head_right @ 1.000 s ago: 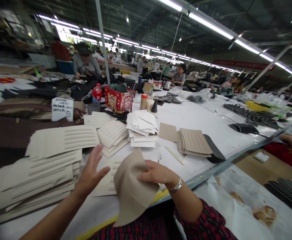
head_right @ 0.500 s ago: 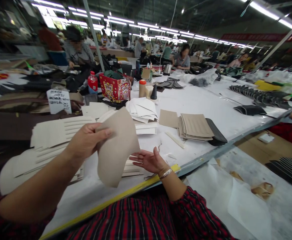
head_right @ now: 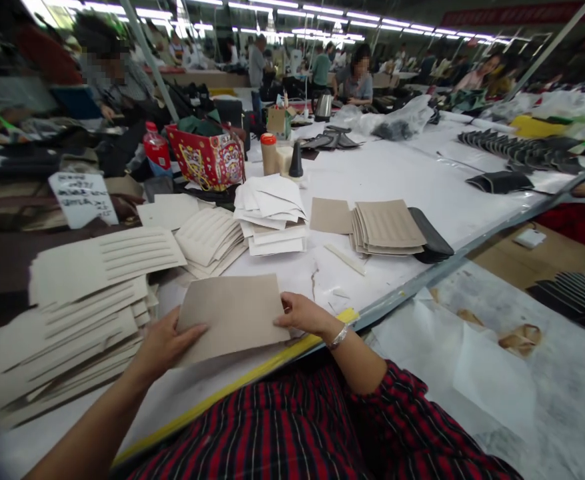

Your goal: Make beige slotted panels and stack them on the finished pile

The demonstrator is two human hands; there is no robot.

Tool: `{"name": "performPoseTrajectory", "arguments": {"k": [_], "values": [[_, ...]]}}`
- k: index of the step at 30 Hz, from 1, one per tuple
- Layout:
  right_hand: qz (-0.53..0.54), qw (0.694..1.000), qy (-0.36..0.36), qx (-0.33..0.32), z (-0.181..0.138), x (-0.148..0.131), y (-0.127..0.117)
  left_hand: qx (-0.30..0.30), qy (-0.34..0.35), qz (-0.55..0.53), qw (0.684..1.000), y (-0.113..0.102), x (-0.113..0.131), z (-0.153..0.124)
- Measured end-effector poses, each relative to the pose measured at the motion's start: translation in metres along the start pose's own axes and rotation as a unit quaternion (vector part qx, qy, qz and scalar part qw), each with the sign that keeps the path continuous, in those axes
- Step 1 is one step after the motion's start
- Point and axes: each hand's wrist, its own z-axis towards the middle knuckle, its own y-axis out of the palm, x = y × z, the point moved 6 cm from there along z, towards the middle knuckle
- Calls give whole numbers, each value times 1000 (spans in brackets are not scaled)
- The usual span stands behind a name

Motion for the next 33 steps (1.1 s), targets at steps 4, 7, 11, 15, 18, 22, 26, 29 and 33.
{"name": "performPoseTrajectory", "arguments": {"k": [4,7,11,15,18,22,26,29,33], "values": [[-189,981,15,34,5,6,-5,25,-65,-62,996,17,-18,-1],[-284,956,41,56,8,3,-6,34,-93,-111,989,22,-24,4],[-256,961,108,1,12,10,-4,19,-116,-168,979,26,-29,13],[-215,967,130,-37,15,21,-5,5,-144,-185,972,31,-31,17],[-217,964,148,-42,15,27,-8,2,-156,-205,966,35,-32,18],[-289,948,122,-57,17,24,-9,3,-171,-220,960,36,-34,18],[-335,931,118,-83,20,23,-9,-5,-168,-205,964,37,-34,18],[-345,927,120,-80,21,24,-10,-2,-167,-199,966,39,-36,19],[-360,923,116,-70,21,24,-10,5,-166,-201,966,41,-39,20]]}}
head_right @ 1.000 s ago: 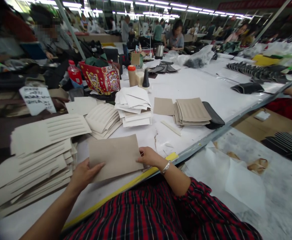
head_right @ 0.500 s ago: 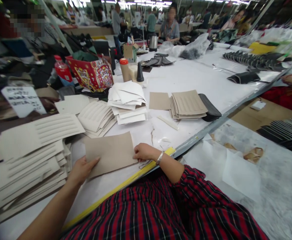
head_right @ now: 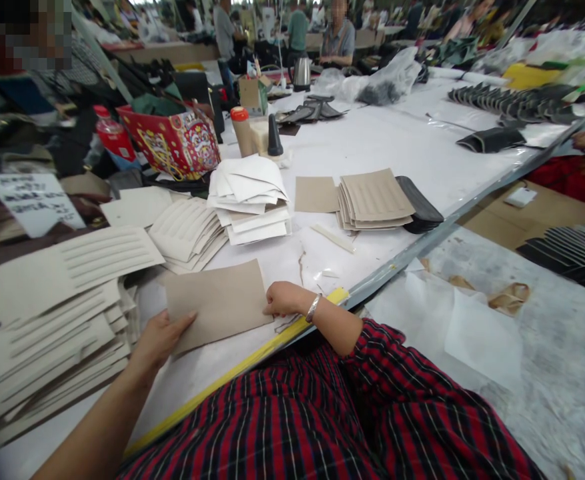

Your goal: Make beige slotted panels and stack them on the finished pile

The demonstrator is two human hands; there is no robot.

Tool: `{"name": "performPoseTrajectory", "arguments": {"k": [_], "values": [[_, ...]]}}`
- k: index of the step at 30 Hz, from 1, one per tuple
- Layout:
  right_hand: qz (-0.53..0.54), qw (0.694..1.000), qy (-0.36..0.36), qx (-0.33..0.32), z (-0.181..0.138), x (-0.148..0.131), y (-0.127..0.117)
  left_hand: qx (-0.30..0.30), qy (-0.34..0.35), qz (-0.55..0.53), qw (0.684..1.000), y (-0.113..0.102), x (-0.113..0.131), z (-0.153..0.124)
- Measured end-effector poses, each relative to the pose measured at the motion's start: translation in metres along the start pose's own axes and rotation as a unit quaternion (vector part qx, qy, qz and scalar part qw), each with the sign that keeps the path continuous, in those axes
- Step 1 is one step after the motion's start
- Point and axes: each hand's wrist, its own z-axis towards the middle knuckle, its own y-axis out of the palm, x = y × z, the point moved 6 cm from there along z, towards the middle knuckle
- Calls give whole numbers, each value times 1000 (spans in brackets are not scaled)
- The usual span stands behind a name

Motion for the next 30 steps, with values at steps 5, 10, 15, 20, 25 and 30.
{"name": "performPoseTrajectory", "arguments": {"k": [5,10,15,20,25,30], "values": [[-7,1000,-2,3,-1,-1,-1,2,-9,5,1000,1,2,-1],[-53,999,3,6,-3,-4,-1,5,-12,13,1000,4,3,-2],[-178,982,8,65,-7,-12,-6,-17,11,83,996,1,-1,8],[-192,979,4,69,-8,-15,-2,-73,108,234,963,-6,10,12],[-190,979,4,71,-4,-10,1,-78,127,254,956,-12,10,11],[-171,983,10,65,-3,-10,3,-50,117,267,955,-14,3,10]]}}
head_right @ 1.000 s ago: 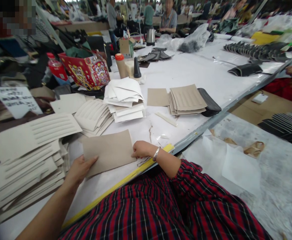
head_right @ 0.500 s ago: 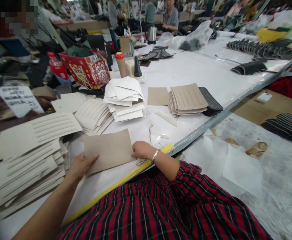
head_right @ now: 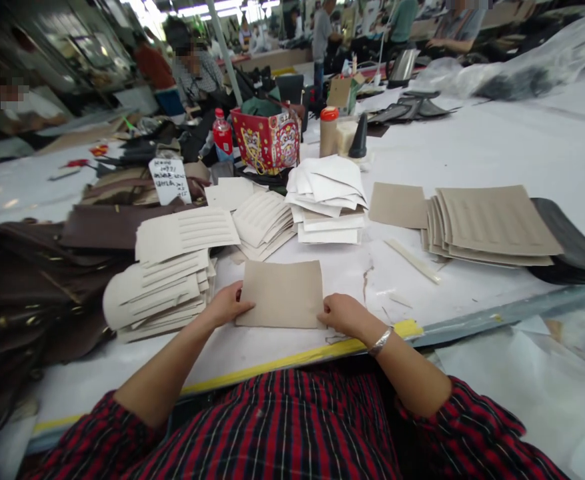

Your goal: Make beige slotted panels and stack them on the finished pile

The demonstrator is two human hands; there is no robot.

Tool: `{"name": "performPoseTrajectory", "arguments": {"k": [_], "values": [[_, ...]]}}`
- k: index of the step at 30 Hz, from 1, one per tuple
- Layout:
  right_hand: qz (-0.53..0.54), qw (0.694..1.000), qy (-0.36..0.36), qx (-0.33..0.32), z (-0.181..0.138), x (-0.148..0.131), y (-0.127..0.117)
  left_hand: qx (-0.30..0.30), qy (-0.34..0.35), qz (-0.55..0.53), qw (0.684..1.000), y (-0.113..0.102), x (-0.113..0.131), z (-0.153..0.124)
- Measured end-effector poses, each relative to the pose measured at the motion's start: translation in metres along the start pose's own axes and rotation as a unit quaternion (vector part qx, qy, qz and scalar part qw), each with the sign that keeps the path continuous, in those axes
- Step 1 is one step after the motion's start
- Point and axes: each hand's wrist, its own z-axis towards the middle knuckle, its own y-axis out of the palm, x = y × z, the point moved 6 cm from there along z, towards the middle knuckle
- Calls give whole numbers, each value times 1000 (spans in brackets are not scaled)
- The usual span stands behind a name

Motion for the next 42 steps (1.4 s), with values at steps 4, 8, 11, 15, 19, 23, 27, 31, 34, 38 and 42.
{"name": "performPoseTrajectory", "arguments": {"k": [4,8,11,15,19,23,27,31,34,38,42], "values": [[21,1000,11,-14,-1,-2,0,7,-2,21,1000,-1,1,-3],[46,997,30,-45,1,1,4,14,-4,48,999,-3,4,-7],[52,997,32,-46,2,3,5,20,-4,66,998,-1,6,-9],[47,998,23,-35,1,2,3,23,-1,81,996,1,7,-12],[29,999,19,-24,0,-1,-4,75,26,155,985,-3,13,-18],[9,999,22,-37,0,-2,-7,239,197,265,913,9,59,-40],[-22,999,2,-29,1,-3,-8,118,454,242,849,76,115,-62],[1,999,-33,-29,4,0,-9,-2,480,235,845,116,131,-59],[112,986,-61,-109,9,5,-6,-19,461,227,857,118,127,-54],[178,974,-80,-116,23,14,-12,-27,454,217,864,117,123,-53],[190,969,-93,-125,31,19,-11,-25,426,225,876,120,123,-49]]}}
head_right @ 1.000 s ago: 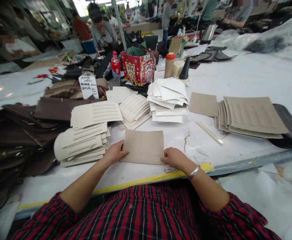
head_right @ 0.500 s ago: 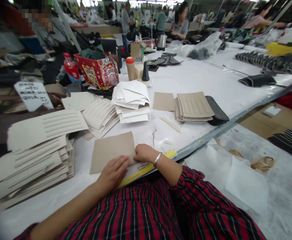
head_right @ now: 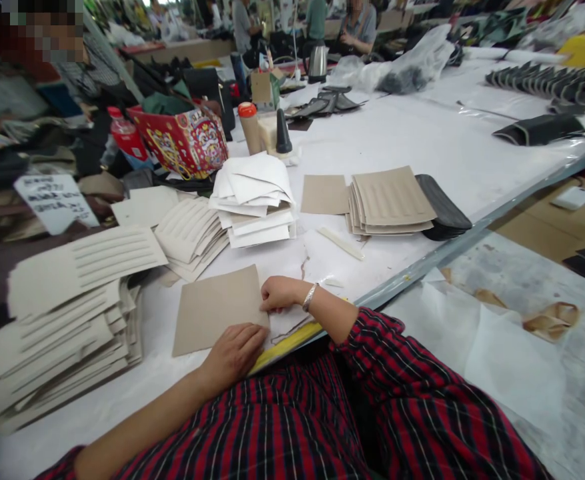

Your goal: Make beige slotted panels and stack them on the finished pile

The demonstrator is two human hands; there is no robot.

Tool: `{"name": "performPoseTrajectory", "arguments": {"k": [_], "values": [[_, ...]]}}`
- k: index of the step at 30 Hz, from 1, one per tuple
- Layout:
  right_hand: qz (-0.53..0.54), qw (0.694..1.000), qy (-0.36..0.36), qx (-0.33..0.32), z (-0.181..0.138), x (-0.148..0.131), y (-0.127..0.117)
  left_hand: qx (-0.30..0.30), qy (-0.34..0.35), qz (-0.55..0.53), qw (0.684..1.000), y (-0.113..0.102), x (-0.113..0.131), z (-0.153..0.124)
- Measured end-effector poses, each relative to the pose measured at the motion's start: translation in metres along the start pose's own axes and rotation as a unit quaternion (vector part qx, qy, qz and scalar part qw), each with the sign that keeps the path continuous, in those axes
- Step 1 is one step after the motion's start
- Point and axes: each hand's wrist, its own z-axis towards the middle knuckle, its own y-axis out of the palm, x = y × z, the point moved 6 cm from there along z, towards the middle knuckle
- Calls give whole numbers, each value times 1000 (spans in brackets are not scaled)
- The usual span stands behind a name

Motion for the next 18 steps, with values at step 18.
{"name": "performPoseTrajectory", "arguments": {"k": [18], "values": [[-173,981,-11,91,20,-13,-39,-35,-185,-78,979,0,-23,35]]}}
